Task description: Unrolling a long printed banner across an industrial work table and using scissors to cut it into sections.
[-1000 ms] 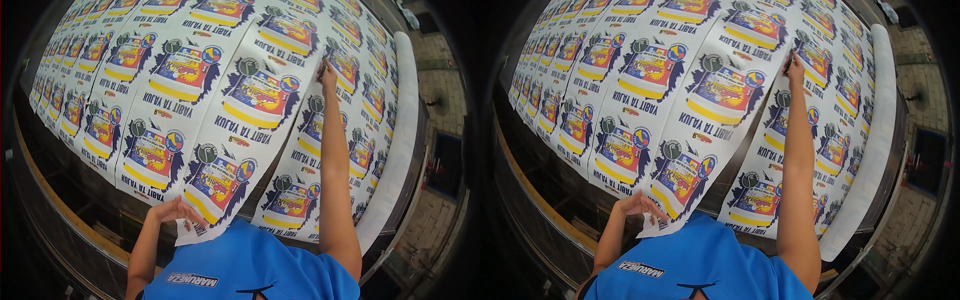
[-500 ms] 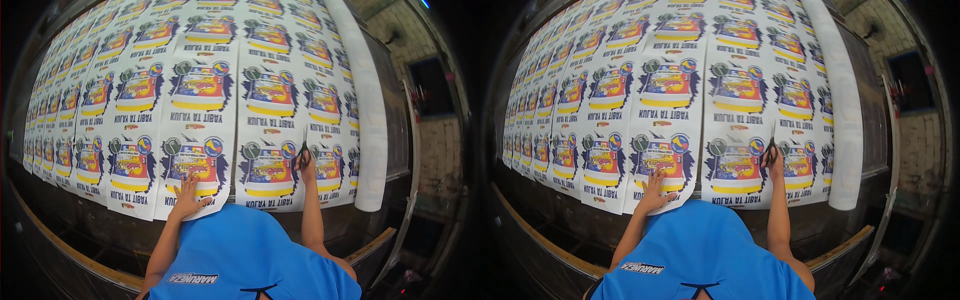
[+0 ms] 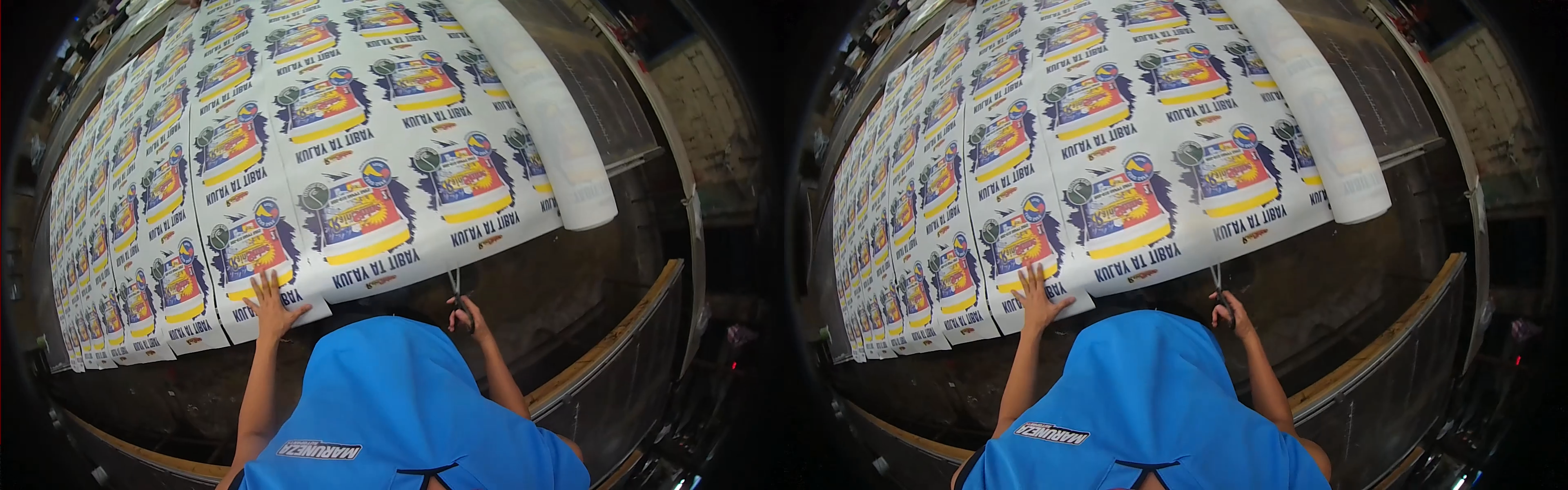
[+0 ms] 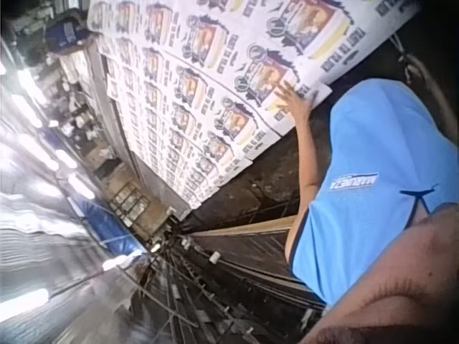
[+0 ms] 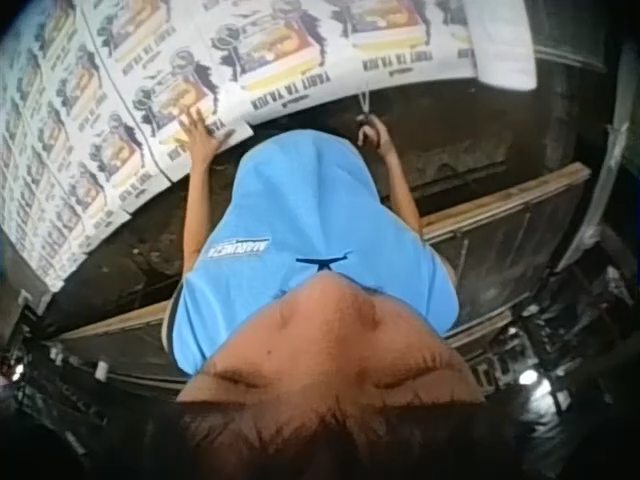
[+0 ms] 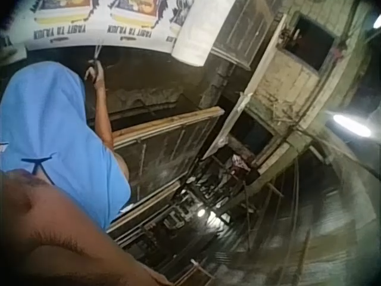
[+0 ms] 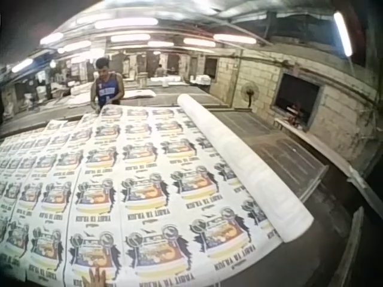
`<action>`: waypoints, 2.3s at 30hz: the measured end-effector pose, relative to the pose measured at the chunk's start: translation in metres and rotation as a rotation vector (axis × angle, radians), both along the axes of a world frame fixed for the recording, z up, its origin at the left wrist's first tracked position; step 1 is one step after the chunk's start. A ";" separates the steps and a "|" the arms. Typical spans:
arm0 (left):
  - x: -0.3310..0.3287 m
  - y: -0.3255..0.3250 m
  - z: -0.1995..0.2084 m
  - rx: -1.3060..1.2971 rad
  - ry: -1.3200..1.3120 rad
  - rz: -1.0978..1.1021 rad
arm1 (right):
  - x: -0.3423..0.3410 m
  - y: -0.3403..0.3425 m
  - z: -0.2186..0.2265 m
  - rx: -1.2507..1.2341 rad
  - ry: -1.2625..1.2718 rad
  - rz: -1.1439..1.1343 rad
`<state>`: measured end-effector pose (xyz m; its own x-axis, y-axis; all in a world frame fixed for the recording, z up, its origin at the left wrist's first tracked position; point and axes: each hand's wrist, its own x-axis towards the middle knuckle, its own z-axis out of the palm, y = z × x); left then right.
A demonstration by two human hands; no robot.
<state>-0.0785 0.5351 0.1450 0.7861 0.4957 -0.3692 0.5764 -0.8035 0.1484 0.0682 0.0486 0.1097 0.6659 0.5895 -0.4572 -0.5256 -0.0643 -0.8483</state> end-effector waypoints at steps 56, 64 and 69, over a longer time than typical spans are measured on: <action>0.202 -0.092 0.094 -1.497 0.243 -0.107 | 0.310 0.244 -0.041 0.032 -0.304 0.012; 0.181 -0.039 0.076 -1.845 0.247 0.775 | 0.440 0.342 -0.044 -0.089 -0.345 0.014; 0.164 -0.025 0.092 -1.789 0.256 1.037 | 0.490 0.437 -0.025 -0.220 -0.335 0.108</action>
<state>0.0853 0.5100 0.2371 0.3809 -0.3247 -0.8657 0.7470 0.6599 0.0812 0.5585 0.4854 0.0848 0.7389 0.5767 -0.3486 -0.2030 -0.3028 -0.9312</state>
